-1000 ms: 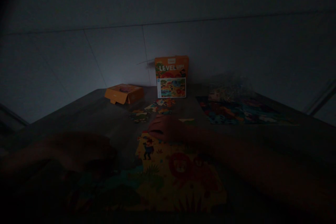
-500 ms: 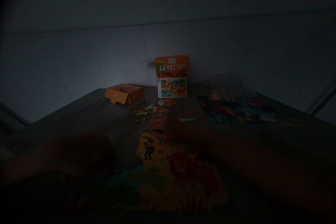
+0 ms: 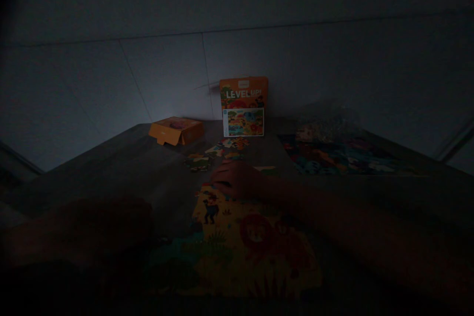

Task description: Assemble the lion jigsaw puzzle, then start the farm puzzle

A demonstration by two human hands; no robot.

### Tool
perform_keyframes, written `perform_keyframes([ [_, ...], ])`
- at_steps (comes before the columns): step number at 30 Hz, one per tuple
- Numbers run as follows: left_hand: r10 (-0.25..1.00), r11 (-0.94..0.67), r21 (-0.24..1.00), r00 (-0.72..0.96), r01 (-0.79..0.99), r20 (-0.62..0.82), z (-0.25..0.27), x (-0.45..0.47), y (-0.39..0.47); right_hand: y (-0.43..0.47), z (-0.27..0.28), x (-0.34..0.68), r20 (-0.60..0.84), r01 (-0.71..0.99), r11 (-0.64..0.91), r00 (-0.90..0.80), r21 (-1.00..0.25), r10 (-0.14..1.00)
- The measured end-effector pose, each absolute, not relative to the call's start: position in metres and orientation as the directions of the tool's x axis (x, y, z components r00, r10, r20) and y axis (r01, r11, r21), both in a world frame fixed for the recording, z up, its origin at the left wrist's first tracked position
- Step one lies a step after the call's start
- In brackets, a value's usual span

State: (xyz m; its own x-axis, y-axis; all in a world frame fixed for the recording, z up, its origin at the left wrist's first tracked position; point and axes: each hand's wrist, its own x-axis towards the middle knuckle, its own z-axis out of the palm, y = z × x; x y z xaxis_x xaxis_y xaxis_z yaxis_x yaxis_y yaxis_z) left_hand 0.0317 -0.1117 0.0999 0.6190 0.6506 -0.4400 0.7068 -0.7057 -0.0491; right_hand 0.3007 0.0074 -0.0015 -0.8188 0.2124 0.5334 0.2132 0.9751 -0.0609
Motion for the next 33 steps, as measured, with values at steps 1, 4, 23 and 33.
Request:
perform_keyframes([
  [1,0.625,-0.728,-0.066,0.622,0.682,-0.471,0.099,0.033,-0.111,0.008,-0.002,0.301,0.537,0.209,0.976,-0.817,-0.064,0.210],
  [4,0.577,-0.778,-0.139,0.608,0.613,-0.545,0.093,0.036,-0.106,0.008,-0.002,0.301,0.538,0.208,0.976,-0.816,-0.070,0.212],
  [23,0.515,-0.829,-0.171,0.605,0.533,-0.607,0.088,0.047,-0.089,0.005,0.002,0.299,0.546,0.219,0.974,-0.810,-0.053,0.212],
  [33,0.470,-0.848,-0.062,0.694,0.526,-0.546,0.085,0.052,-0.077,0.008,-0.003,0.301,0.548,0.192,0.978,-0.812,-0.075,0.202],
])
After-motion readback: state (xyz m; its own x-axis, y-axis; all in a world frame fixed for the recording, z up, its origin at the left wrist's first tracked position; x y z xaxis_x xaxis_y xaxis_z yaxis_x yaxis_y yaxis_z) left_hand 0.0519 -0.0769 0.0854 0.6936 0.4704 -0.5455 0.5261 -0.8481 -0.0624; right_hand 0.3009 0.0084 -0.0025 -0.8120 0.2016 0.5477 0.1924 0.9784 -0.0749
